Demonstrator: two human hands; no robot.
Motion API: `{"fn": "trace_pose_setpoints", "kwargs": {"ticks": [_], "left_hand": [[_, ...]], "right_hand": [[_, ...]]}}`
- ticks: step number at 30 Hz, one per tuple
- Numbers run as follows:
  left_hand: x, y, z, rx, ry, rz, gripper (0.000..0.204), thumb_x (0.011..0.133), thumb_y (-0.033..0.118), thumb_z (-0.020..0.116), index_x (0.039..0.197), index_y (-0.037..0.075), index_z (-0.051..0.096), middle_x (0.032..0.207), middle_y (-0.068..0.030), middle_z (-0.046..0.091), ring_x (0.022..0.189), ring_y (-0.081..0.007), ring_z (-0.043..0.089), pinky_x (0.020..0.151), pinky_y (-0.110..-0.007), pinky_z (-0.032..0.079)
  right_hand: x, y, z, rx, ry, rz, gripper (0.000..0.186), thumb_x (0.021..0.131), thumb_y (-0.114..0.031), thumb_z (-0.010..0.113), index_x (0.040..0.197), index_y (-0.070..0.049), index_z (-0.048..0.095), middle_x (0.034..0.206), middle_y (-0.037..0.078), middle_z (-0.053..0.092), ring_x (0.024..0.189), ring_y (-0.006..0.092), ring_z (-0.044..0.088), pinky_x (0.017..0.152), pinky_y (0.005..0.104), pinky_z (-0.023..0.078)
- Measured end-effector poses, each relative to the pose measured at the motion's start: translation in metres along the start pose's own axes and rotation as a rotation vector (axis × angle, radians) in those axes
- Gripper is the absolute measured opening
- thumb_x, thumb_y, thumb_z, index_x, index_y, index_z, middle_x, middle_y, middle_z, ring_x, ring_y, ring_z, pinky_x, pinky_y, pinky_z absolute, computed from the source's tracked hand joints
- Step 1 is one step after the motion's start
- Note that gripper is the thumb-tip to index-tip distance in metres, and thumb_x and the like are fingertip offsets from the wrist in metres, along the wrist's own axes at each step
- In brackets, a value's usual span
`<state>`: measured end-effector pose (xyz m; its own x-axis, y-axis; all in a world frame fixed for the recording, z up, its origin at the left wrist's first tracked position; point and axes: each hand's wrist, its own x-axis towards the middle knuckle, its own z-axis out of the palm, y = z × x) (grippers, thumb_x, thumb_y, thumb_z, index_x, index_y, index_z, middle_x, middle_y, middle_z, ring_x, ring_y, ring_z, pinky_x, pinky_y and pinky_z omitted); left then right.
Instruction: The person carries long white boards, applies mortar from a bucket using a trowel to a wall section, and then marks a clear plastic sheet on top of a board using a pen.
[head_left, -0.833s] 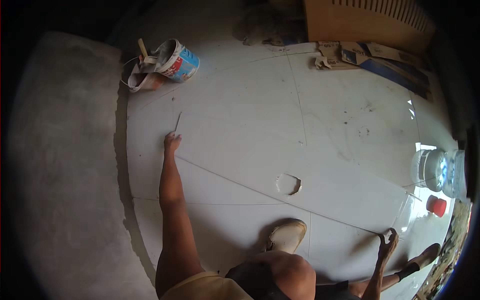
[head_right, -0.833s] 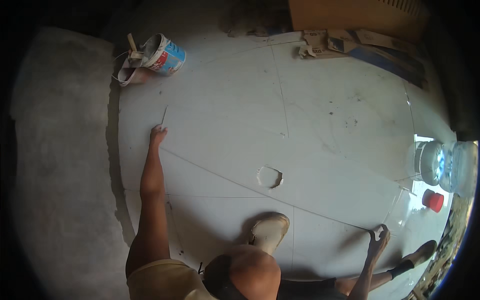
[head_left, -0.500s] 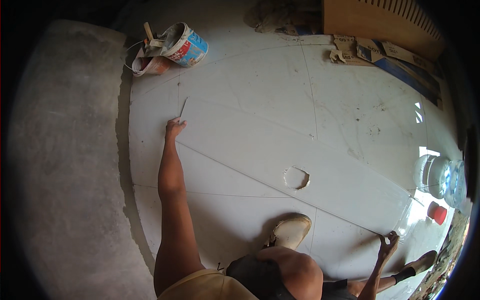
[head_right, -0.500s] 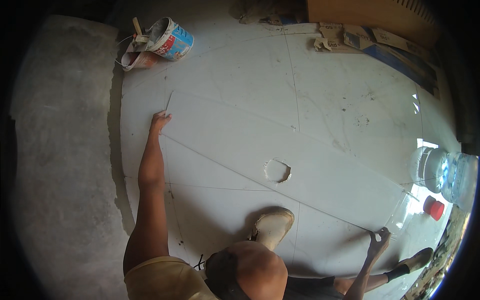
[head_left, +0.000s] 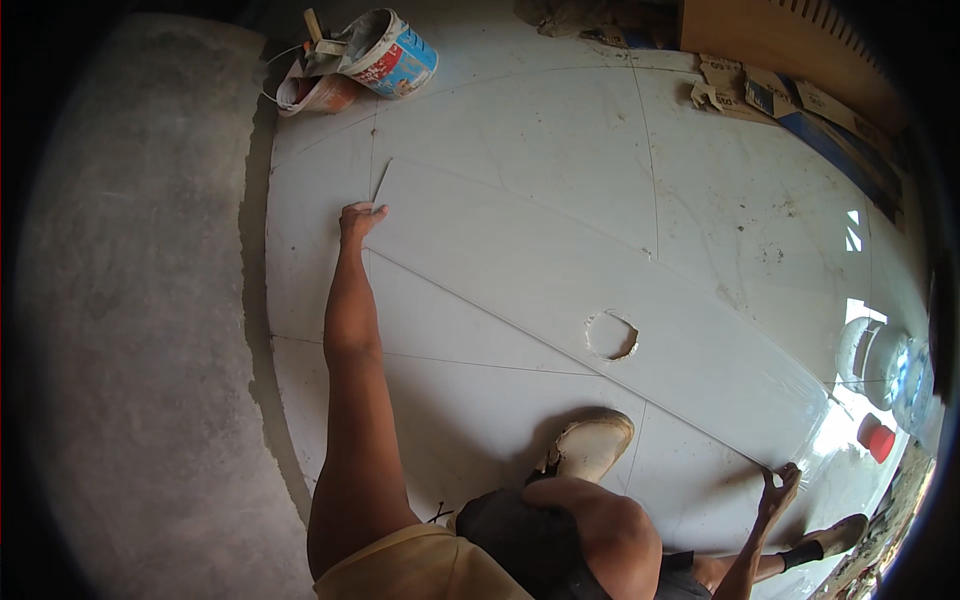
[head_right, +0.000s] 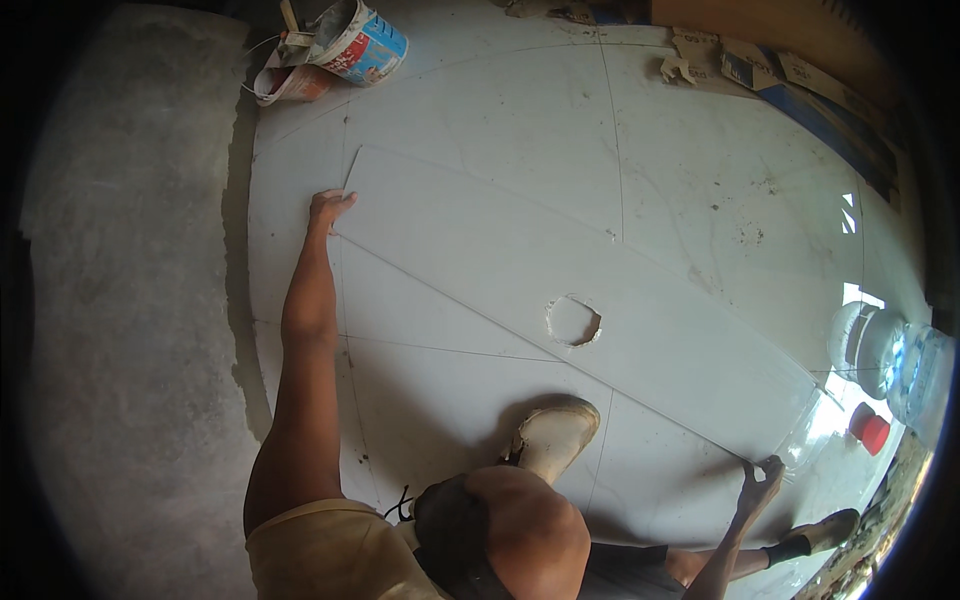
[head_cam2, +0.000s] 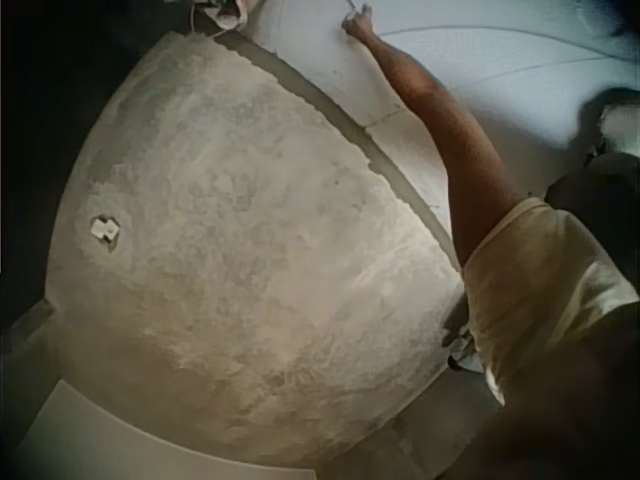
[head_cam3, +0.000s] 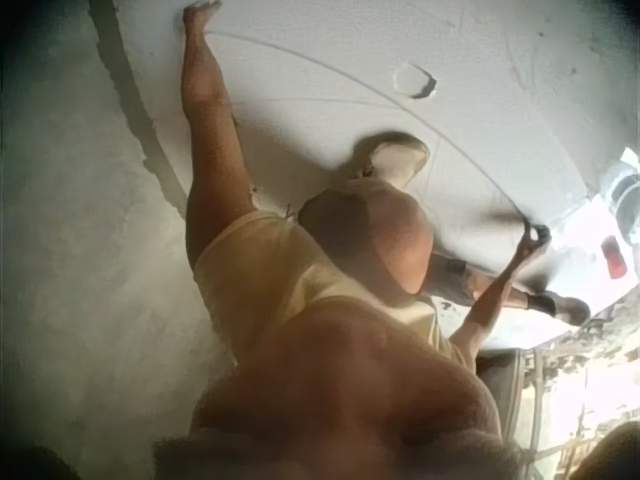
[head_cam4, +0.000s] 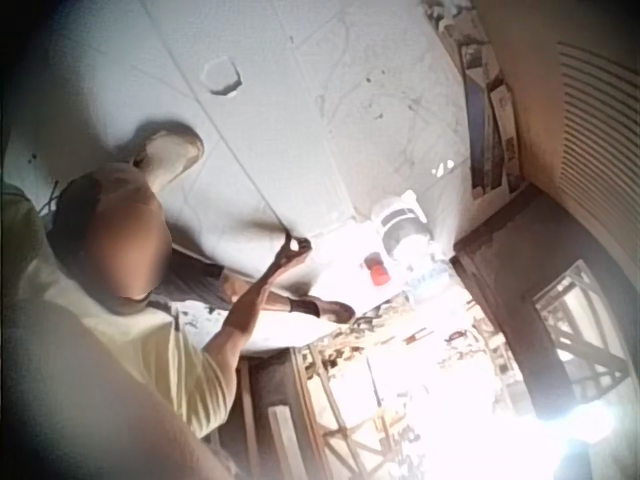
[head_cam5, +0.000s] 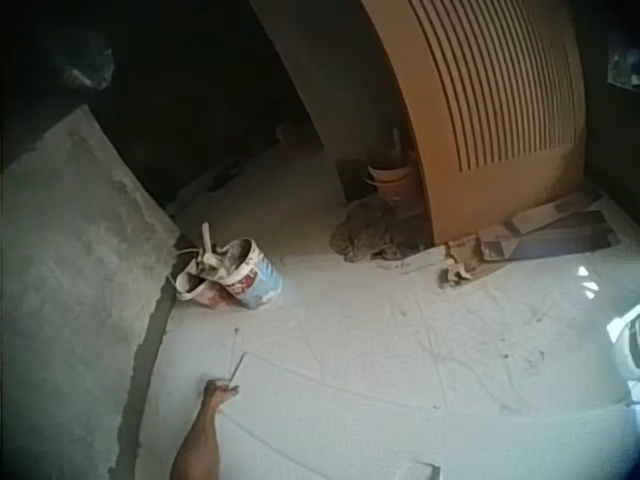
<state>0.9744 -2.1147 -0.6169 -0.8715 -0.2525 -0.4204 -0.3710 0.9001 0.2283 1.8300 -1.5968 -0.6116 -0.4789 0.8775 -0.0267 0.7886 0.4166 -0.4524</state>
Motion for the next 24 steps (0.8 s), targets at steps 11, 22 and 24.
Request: {"fn": "trace_pose_setpoints", "kwargs": {"ticks": [11,22,24], "left_hand": [[0.029,-0.015,0.006,0.224,0.098,0.241,0.063,0.072,0.053,0.081,0.115,0.008,0.071,0.112,-0.014,0.07,0.104,-0.0286,0.067,0.09,-0.039,0.054],[0.093,-0.048,0.024,0.429,0.173,0.521,0.074,0.091,0.052,0.06,0.133,-0.008,0.05,0.126,-0.0271,0.059,0.116,-0.0418,0.058,0.1,-0.043,0.045],[0.057,-0.024,0.029,0.368,0.331,0.344,0.083,0.089,0.06,0.057,0.14,-0.004,0.043,0.133,-0.0262,0.055,0.12,-0.0432,0.054,0.103,-0.05,0.042]], "right_hand": [[0.005,-0.001,-0.003,-0.11,-0.037,0.002,0.046,0.064,-0.009,0.087,0.097,0.0,0.056,0.093,0.014,0.06,0.084,0.0341,0.059,0.077,0.0418,0.049],[0.004,0.003,-0.02,-0.009,-0.098,0.134,0.062,0.063,-0.024,0.091,0.109,-0.002,0.055,0.096,0.014,0.061,0.095,0.0294,0.063,0.081,0.0395,0.052],[-0.005,0.006,-0.035,-0.029,-0.054,0.188,0.057,0.067,-0.024,0.089,0.106,-0.001,0.055,0.096,0.016,0.062,0.093,0.0306,0.064,0.079,0.0399,0.052]]}}
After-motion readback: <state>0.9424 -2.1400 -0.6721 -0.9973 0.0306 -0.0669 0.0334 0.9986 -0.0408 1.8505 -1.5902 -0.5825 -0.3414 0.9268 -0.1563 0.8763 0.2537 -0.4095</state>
